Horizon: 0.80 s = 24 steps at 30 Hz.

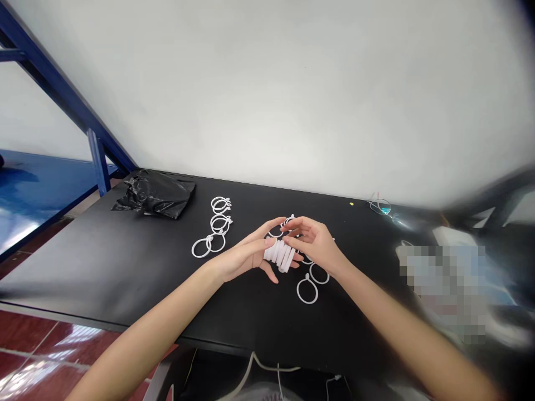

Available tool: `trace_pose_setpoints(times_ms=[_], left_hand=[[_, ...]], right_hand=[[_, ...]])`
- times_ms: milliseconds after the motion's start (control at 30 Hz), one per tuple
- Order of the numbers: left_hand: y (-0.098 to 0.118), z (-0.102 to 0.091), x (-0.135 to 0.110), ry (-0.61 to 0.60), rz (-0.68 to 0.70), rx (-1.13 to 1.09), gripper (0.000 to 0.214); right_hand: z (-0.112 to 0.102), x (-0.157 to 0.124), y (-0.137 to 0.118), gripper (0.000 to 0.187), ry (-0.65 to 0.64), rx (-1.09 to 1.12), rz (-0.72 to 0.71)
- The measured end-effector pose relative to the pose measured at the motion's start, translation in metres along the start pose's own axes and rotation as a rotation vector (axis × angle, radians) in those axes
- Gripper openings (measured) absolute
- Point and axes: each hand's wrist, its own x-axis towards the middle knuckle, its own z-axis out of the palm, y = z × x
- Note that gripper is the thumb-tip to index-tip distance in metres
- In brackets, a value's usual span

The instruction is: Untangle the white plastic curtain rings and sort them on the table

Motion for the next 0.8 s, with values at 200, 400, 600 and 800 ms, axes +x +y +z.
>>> trace_pose_setpoints(times_ms=[200, 400, 600, 800], left_hand=[[0.005, 0.001, -0.001, -0.059, 0.046, 0.025, 0.053], [0.006, 0.008, 0.0, 0.016, 0.131, 0.13, 0.052], [0.002, 0.028, -0.007, 0.113, 0.393, 0.633, 0.03], [0.0, 0.053, -0.012, -0.031, 0.541, 0.785, 0.031]], right_hand=[[-0.006, -0.006, 0.002, 0.027, -0.007, 0.147, 0.126], [-0.011, -0.029, -0.002, 0.031, 0.044, 0.246, 0.222], [-0.011, -0.045, -0.011, 0.026, 0.144, 0.313, 0.16], [-0.025, -0.041, -0.019, 0.061, -0.424, 0.418, 0.159]])
